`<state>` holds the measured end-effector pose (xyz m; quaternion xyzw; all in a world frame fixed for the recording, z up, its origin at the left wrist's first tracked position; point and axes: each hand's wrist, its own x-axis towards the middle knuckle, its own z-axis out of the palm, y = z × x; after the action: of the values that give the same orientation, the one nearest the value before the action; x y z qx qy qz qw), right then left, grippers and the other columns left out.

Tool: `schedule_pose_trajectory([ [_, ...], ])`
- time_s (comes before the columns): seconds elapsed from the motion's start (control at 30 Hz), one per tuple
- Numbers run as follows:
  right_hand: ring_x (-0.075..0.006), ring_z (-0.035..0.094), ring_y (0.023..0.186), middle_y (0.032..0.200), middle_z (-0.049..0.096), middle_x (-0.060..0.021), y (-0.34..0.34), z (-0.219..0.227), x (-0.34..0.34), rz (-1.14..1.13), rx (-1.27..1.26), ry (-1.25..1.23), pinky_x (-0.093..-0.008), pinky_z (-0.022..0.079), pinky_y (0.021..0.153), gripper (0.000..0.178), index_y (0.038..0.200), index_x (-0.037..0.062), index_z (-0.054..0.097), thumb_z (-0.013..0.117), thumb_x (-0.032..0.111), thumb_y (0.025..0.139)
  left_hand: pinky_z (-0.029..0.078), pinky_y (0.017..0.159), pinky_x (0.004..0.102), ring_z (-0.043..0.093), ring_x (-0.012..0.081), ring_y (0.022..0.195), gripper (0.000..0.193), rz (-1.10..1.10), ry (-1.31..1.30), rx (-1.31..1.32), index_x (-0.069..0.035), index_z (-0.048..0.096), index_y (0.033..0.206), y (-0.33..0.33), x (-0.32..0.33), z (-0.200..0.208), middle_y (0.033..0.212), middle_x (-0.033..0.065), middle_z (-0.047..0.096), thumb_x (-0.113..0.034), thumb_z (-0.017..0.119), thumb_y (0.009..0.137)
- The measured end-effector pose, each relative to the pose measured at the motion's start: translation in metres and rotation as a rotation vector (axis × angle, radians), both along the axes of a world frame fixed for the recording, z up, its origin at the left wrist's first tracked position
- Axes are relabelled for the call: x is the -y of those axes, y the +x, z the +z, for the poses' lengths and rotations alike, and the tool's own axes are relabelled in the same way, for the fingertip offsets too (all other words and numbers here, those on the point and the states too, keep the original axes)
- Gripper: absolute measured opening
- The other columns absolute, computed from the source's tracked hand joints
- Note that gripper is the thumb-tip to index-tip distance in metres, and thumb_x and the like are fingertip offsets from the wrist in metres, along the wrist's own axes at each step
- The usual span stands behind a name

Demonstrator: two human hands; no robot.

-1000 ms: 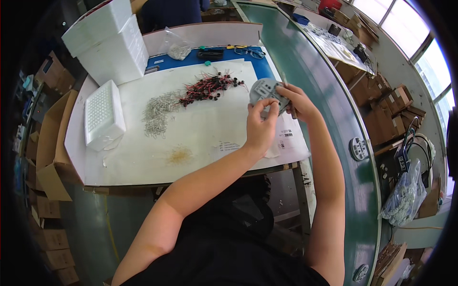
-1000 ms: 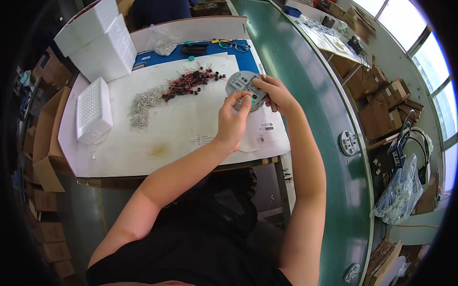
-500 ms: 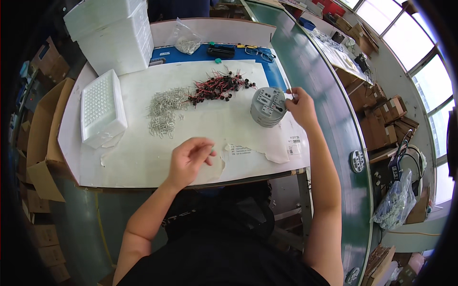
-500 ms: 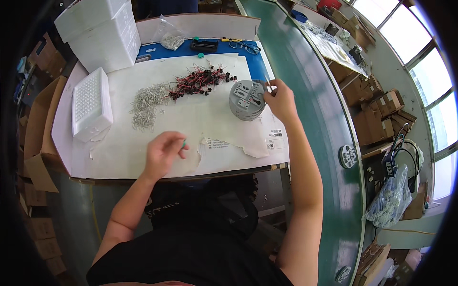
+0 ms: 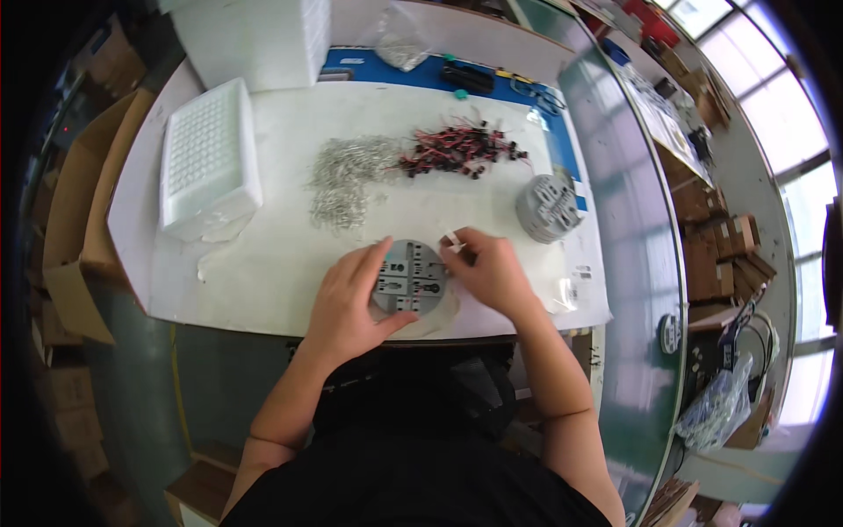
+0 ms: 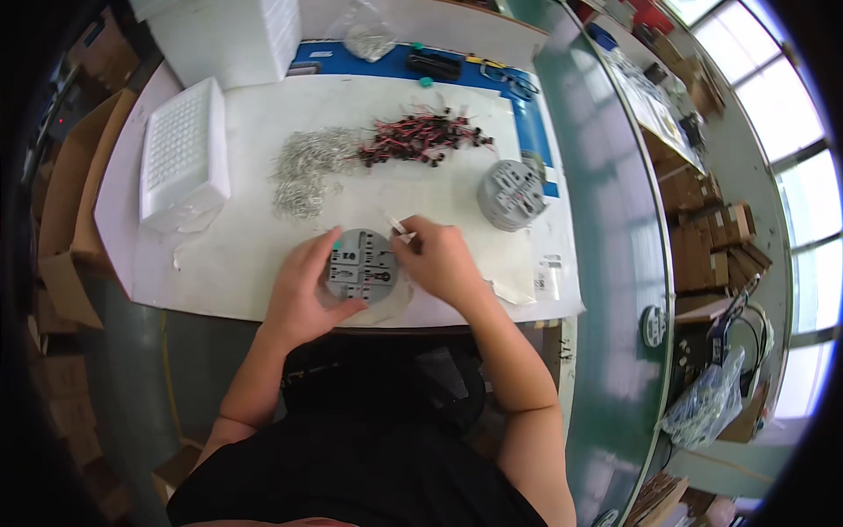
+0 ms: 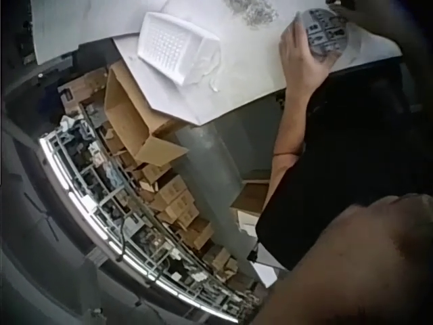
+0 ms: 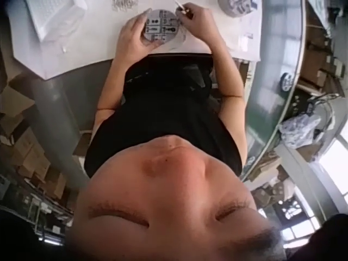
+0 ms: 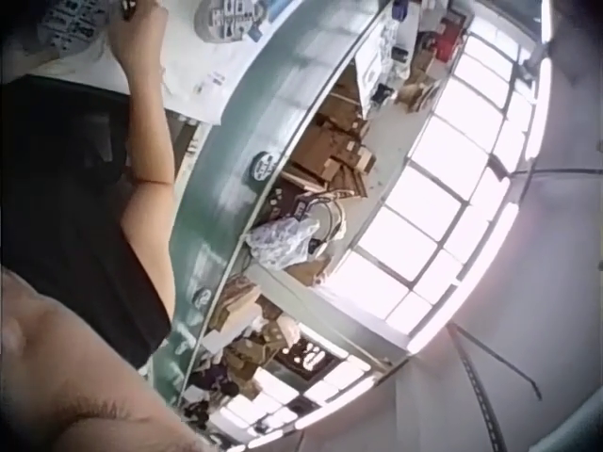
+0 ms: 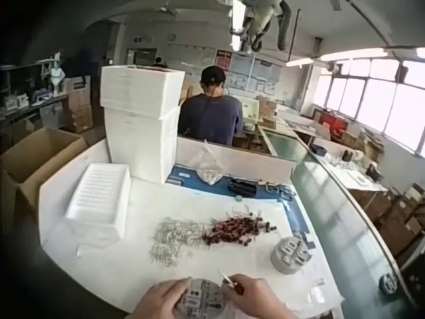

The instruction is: The recorder is assembling small electronic components and wires into a circular plastic housing.

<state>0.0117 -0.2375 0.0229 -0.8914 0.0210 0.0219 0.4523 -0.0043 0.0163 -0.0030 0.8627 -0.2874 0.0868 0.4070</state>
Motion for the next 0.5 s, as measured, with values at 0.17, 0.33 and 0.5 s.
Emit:
schedule_pose_trajectory([
  [0.17,-0.0243,0.071,0.068,0.077,0.072,-0.0145,0.056,0.014,-0.005,-0.005,0.235,-0.177,-0.0363,0.054,0.068,0.018,0.106,0.0001,0.077,0.076,0.011,0.092,0.05,0.11,0.0486,0.062,0.0381,0.128,0.101,0.023,0.001,-0.053,-0.007,0.051,0.157,0.0,-0.004,0.003,0.14,0.0159,0.064,-0.036,0.097,0.072],
  [0.33,-0.0311,0.073,0.082,0.086,0.074,-0.016,0.103,0.009,-0.024,0.259,0.329,-0.345,-0.0408,0.056,0.074,0.02,0.105,0.0012,0.078,0.077,0.013,0.089,0.051,0.109,0.0473,0.063,0.0348,0.128,0.099,-0.051,-0.021,-0.063,-0.009,0.054,0.155,-0.002,-0.007,0.003,0.139,0.0132,0.065,-0.039,0.097,0.071],
  [0.5,-0.0328,0.072,0.093,0.09,0.074,-0.0154,0.114,0.003,-0.051,0.373,0.263,-0.43,-0.0434,0.056,0.078,0.021,0.103,0.0019,0.077,0.079,0.015,0.087,0.052,0.106,0.0469,0.064,0.0348,0.124,0.094,-0.044,-0.025,-0.023,-0.009,0.058,0.151,-0.004,-0.007,0.001,0.135,0.0126,0.066,-0.042,0.097,0.072],
])
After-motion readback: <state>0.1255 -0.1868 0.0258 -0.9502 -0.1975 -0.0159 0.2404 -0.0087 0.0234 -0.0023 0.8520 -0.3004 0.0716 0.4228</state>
